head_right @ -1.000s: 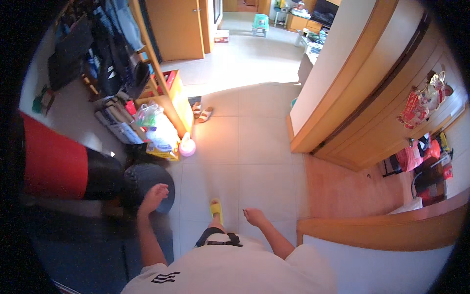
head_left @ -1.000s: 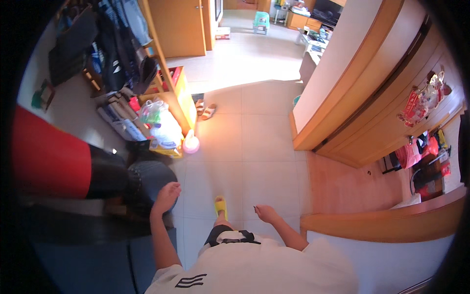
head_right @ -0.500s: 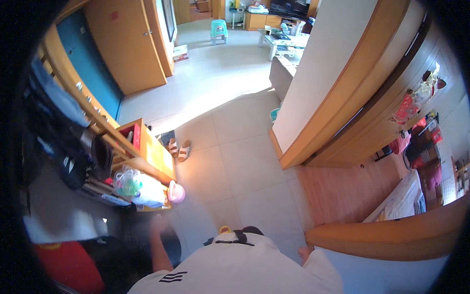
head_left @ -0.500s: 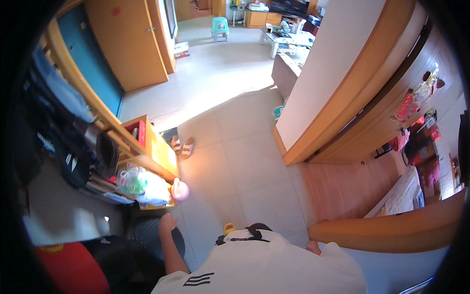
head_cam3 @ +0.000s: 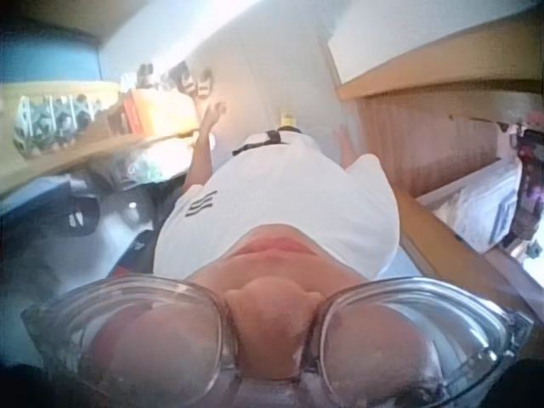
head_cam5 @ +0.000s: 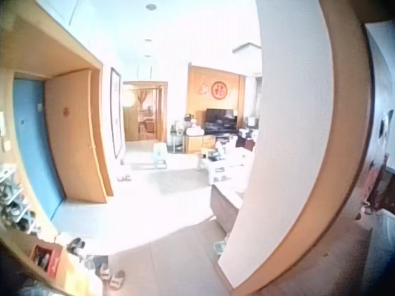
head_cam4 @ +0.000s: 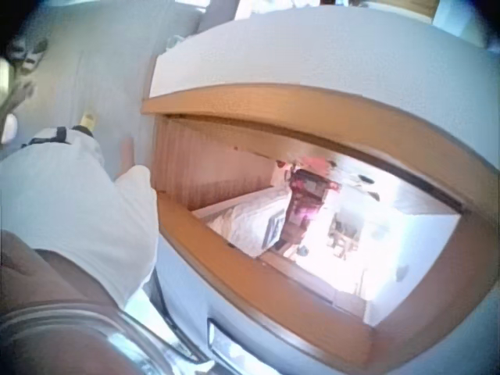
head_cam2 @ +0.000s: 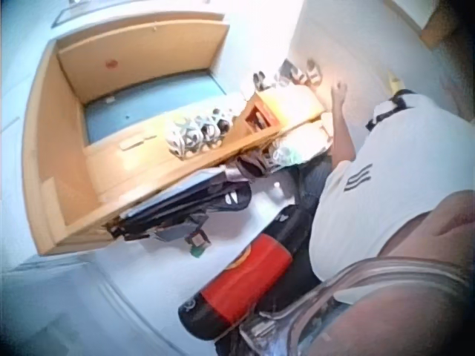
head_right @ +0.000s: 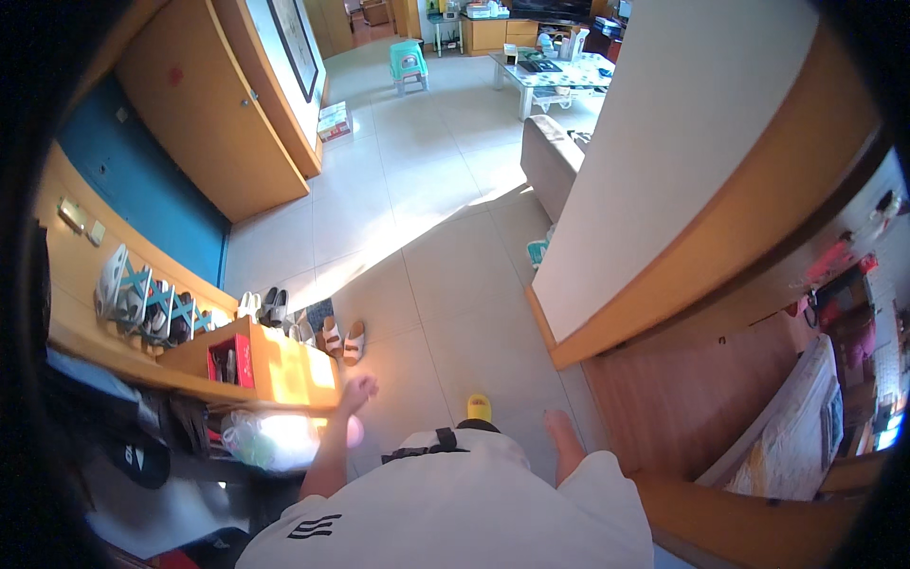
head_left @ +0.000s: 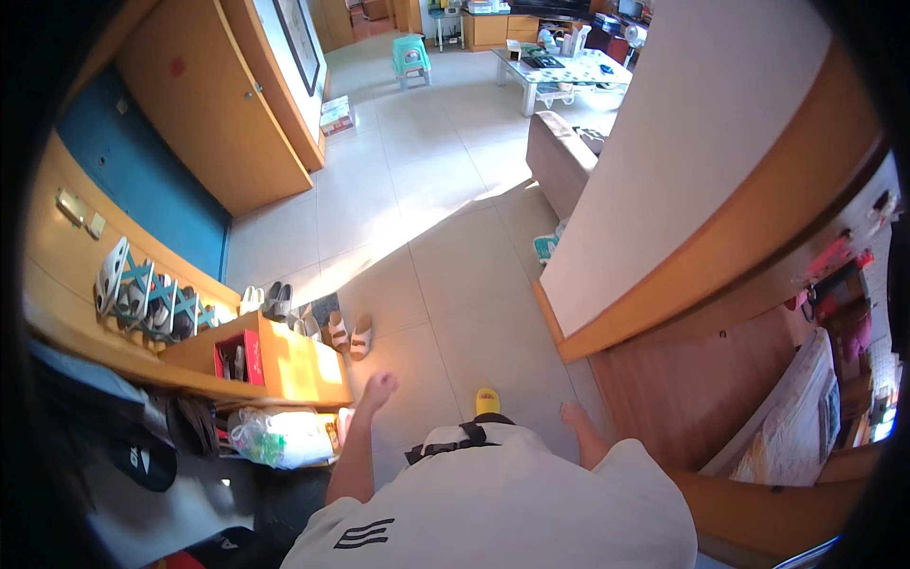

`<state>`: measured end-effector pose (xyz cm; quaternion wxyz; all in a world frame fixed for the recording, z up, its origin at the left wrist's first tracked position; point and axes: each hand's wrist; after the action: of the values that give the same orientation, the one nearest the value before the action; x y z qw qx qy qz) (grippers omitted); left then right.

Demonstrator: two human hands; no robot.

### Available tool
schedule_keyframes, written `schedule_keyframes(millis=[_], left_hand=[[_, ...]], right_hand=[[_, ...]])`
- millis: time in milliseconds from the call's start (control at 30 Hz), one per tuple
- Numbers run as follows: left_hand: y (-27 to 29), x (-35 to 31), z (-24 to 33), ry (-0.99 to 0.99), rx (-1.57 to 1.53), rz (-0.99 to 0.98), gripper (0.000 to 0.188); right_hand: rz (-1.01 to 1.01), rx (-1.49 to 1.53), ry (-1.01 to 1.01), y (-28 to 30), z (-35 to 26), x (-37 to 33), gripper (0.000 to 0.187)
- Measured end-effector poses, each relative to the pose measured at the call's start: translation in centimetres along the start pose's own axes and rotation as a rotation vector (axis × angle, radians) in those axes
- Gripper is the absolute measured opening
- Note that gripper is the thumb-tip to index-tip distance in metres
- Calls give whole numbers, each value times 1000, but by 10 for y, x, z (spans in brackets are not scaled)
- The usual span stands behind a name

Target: The person picks up small yellow and green fruits from a table, carries them to the refrigerator, and places them into a drawer. The person repeats this process multiple times, moving fruits from the table to the fridge.

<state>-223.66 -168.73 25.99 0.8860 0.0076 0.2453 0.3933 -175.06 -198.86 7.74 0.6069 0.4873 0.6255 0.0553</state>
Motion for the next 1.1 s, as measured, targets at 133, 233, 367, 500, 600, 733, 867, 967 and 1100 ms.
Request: schedule_keyframes(millis=[133, 233, 367, 500, 600, 733, 867, 967, 1100], left_hand=[[19, -33, -126, 657, 308, 53, 24], [32, -77, -130, 957, -75, 87, 23], [62, -64, -95, 1092, -390, 185, 21], [127, 31, -66, 1071, -554, 233, 20], [191, 146, -41, 939, -621, 260, 20], [263, 392, 19, 285, -544, 264, 28], [299, 610, 157, -243, -27, 223, 20], [290, 696, 316, -174, 429, 119, 14], [302, 780, 374, -191, 639, 57, 16]], right_hand=[[205, 306, 95, 154, -98, 65, 35], [232, 352, 169, 234, -141, 101, 35], [117, 315, 151, 292, -171, 150, 35], [92, 307, 59, 288, -150, 204, 36], [208, 579, -86, 297, -163, 201, 40], [113, 978, -405, 265, -134, 232, 31], [-10, 731, -498, 334, -167, 299, 26], [-27, 562, -494, 393, -186, 360, 24], [-64, 348, -338, 493, -203, 483, 27]])
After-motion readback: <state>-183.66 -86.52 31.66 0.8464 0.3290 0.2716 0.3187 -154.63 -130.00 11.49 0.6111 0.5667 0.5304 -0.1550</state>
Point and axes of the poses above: each hand's wrist, its own x-axis towards the middle knuckle, its own y-axis out of the back of the hand, z = x × y, and after that the axes turned 13 degrees about -z, right-handed
